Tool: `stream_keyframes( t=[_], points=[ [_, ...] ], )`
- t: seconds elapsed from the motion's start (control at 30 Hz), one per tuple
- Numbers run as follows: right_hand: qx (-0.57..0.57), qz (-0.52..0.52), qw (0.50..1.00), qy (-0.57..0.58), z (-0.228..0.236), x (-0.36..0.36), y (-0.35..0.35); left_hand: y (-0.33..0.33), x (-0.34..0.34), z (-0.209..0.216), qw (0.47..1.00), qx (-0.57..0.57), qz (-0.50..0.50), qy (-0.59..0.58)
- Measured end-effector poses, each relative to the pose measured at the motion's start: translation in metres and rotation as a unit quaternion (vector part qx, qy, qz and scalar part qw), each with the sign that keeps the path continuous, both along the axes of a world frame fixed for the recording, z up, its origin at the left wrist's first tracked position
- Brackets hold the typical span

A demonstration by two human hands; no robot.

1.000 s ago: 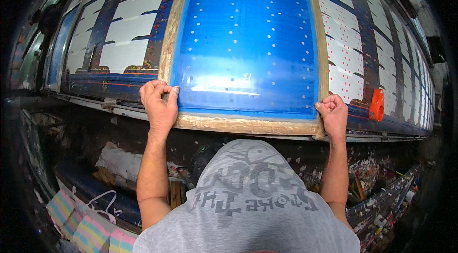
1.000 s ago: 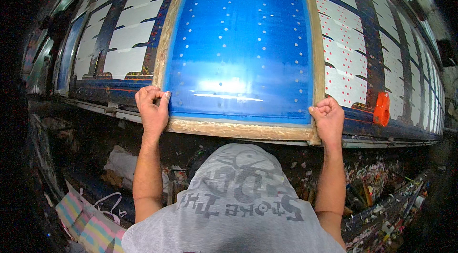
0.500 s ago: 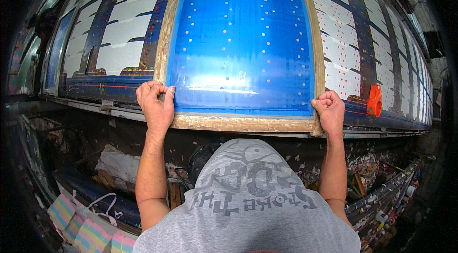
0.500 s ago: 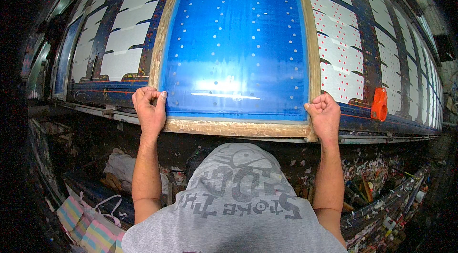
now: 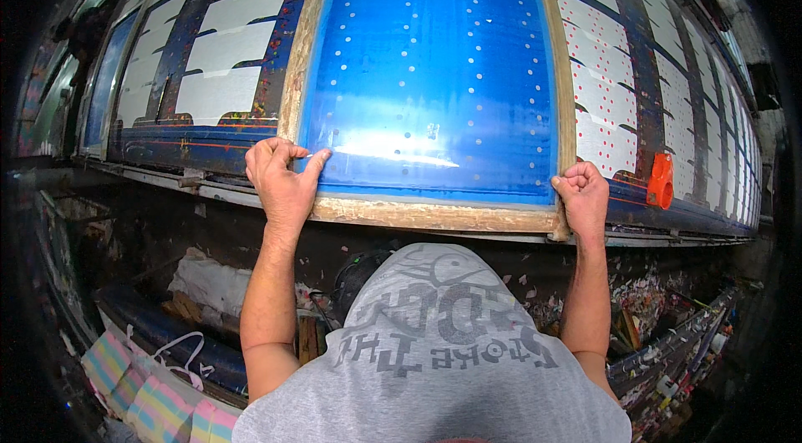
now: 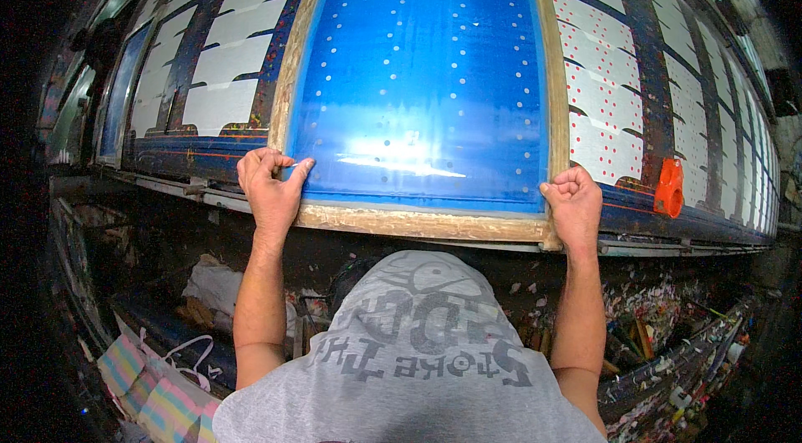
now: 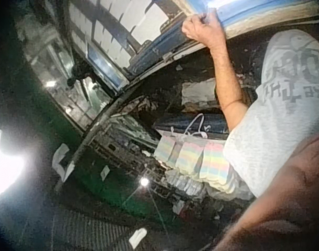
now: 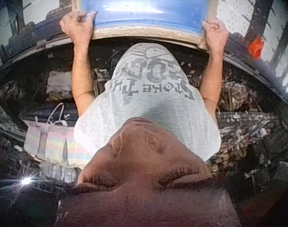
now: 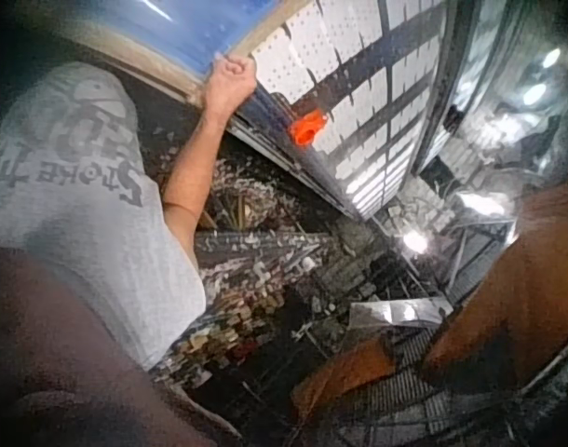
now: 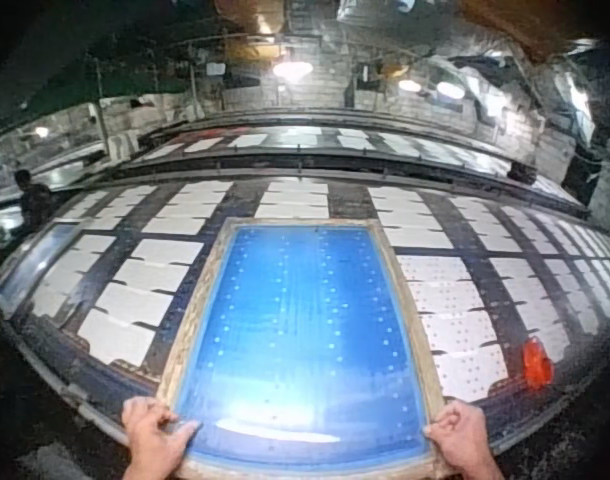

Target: The person aligns a blue perforated screen panel within a wooden frame, then repeatedly picks up an orange tape dispenser, pulls tape, and applies it to the frame edges. The person smooths the tape and adjusts the panel position multiple times.

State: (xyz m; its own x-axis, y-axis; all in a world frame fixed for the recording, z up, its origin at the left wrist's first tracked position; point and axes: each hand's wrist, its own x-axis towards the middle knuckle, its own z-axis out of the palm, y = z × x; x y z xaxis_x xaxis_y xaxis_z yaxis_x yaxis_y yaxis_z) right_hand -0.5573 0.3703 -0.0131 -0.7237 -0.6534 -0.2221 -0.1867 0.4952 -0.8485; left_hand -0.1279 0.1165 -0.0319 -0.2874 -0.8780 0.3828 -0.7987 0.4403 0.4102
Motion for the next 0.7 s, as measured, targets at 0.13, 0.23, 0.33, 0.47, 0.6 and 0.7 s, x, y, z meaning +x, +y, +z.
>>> stream_keyframes(
  t=[0.13,0.23,0.33,0.47,0.6,0.7],
  points=[
    [-0.003,0.001,1.0,0.0,-0.001,0.0,0.001,0.001,-0.003,0.003,1.0,-0.009,0.019,-0.022],
    [-0.006,0.002,1.0,-0.008,-0.001,-0.001,0.0,0.0,-0.003,0.005,0.999,-0.005,0.017,-0.028],
    [-0.008,0.001,1.0,-0.009,-0.001,-0.001,0.0,-0.001,-0.002,0.006,0.999,-0.017,0.003,-0.041],
    [-0.016,0.003,1.0,-0.015,-0.001,0.0,0.001,-0.003,0.001,0.002,0.999,0.024,0.035,-0.001],
    [-0.003,0.003,1.0,0.002,-0.001,0.0,0.0,-0.01,0.008,-0.003,0.994,0.075,0.057,0.046],
    [-0.008,0.008,1.0,0.004,0.0,0.0,0.0,-0.005,0.008,0.0,0.997,-0.038,0.009,-0.072]
  ],
)
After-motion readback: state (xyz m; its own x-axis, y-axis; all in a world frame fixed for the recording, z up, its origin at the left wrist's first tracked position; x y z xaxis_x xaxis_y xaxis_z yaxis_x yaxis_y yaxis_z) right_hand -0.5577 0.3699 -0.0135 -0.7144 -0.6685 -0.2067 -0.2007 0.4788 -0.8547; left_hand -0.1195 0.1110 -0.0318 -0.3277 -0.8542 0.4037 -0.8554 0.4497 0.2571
